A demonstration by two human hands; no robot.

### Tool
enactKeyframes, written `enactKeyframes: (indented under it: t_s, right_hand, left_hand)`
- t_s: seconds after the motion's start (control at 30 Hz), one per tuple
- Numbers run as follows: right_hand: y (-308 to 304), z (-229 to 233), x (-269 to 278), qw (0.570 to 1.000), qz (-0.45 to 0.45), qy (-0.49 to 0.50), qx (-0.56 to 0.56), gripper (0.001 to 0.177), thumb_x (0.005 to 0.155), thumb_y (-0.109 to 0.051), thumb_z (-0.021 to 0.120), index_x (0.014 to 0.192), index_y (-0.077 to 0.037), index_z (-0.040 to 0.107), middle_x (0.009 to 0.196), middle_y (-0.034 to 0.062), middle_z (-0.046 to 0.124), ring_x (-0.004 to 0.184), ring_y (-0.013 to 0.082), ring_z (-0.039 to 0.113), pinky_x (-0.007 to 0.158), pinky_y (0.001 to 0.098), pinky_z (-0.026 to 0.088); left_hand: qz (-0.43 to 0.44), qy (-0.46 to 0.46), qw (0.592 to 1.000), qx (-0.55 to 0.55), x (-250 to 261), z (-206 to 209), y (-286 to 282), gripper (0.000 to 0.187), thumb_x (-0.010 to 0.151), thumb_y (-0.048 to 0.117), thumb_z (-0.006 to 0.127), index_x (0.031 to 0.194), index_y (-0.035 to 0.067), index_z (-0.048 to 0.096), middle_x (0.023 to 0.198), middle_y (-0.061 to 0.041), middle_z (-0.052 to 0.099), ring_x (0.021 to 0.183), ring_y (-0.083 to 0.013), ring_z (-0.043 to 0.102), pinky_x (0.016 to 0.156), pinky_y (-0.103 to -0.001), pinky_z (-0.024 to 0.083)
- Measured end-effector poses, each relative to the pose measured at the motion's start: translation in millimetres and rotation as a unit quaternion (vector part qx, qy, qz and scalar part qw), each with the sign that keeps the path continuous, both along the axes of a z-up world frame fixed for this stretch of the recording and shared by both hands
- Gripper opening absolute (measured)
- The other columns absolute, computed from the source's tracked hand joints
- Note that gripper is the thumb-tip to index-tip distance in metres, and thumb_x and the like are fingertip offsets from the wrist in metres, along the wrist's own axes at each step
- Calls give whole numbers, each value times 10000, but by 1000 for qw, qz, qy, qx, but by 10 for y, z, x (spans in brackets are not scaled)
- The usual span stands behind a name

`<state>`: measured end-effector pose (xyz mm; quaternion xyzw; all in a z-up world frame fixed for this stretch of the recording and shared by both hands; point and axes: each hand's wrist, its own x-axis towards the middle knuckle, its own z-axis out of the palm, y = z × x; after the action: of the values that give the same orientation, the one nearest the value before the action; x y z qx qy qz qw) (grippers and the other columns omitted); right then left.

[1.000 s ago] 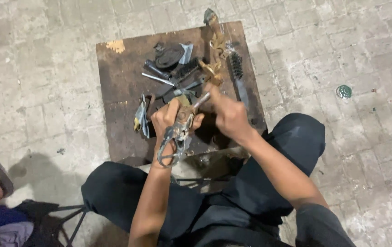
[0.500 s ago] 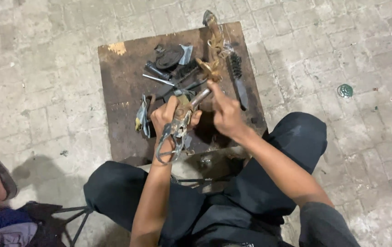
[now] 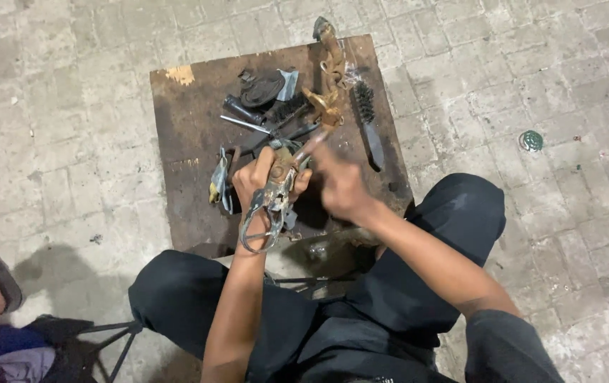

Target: The person sits cross-legged on the floor and cleans a metal part using a wire brush and sandpaper. They scrub the object with the brush and then rub it with sandpaper, occasionally turning the part over to clean different sides.

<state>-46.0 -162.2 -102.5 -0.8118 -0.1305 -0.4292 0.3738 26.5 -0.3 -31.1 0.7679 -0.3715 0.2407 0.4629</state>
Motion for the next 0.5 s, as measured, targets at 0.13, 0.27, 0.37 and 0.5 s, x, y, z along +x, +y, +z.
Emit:
enactKeyframes:
  t_s: [0.13,0.27,0.37,0.5]
  right_hand:
    - [-142,-234,83,995,43,10,-93,775,1044,-543,241,1334,55,641,1256,258,703,1137,422,690,961,483,561]
    - [-88,-336,93,998,-12,-8,-58,616,979,-257,311,1470,42,534,966,168,724,799,287,725,729,389,591]
    - [-148,-253,209,997,-23,-12,-76,635,992,-274,273,1464,63,533,950,153,705,777,271,705,698,371,590]
    - [147,105,41,996,-24,-23,-85,515,858,21,437,1314,59,675,902,133,793,677,248,763,624,333,609]
  left_hand:
    - [-3,13,1000,4,-14,28,38,649,902,694,613,713,93,459,443,-56,368,294,-194,361,367,-232,330]
    - [14,-9,1000,10,12,-15,42,625,937,695,520,709,122,414,434,-25,347,288,-142,323,359,-227,327]
    - [21,-3,1000,6,47,-16,17,618,931,686,535,703,124,418,437,-11,354,293,-129,321,365,-235,329]
    - [40,-29,999,8,97,-125,1,565,920,618,611,693,142,407,432,2,321,281,-122,294,364,-231,308]
